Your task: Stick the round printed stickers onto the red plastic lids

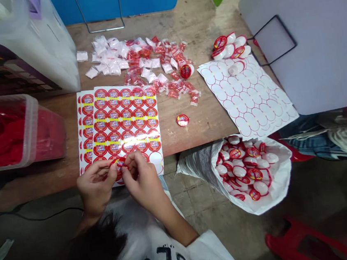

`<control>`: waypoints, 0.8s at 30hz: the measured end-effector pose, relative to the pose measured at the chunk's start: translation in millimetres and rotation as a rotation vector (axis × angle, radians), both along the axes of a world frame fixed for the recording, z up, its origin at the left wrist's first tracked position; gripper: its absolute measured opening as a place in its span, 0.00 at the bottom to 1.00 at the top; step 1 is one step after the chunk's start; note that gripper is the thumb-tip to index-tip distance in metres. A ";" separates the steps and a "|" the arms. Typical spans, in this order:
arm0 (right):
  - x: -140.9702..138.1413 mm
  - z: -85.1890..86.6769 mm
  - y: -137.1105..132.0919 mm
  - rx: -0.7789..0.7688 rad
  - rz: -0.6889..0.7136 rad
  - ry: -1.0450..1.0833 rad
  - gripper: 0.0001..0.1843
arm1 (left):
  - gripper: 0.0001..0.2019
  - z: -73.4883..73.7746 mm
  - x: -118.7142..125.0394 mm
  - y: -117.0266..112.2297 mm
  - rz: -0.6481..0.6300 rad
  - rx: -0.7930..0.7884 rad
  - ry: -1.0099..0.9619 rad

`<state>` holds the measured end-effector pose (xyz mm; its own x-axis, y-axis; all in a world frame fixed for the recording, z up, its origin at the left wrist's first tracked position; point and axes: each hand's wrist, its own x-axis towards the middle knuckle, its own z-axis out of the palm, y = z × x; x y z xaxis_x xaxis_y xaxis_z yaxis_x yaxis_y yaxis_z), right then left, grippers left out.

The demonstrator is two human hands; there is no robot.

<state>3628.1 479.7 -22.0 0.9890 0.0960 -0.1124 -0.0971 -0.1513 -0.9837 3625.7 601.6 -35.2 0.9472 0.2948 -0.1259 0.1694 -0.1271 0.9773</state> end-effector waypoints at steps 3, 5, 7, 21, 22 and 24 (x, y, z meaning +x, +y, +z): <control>-0.2 3.6 -0.1 0.041 -0.007 -0.010 0.07 | 0.04 3.0 0.0 -1.6 0.014 -0.052 -0.018; -0.3 6.2 0.5 0.045 -0.007 -0.019 0.08 | 0.04 3.4 -0.4 -2.3 0.026 -0.082 -0.029; -0.8 8.0 1.7 0.036 -0.013 -0.022 0.08 | 0.04 3.0 -0.5 -2.5 0.028 -0.103 -0.033; 9.4 -7.3 -17.8 0.116 0.009 0.176 0.11 | 0.10 -9.2 4.1 7.8 -0.159 -0.235 0.052; 11.3 -8.6 -22.0 0.142 -0.020 0.182 0.12 | 0.09 -7.3 4.1 9.7 -0.201 -0.172 0.043; 16.0 -12.7 -34.5 0.146 -0.132 0.187 0.14 | 0.09 -4.2 5.3 15.5 -0.267 0.016 0.008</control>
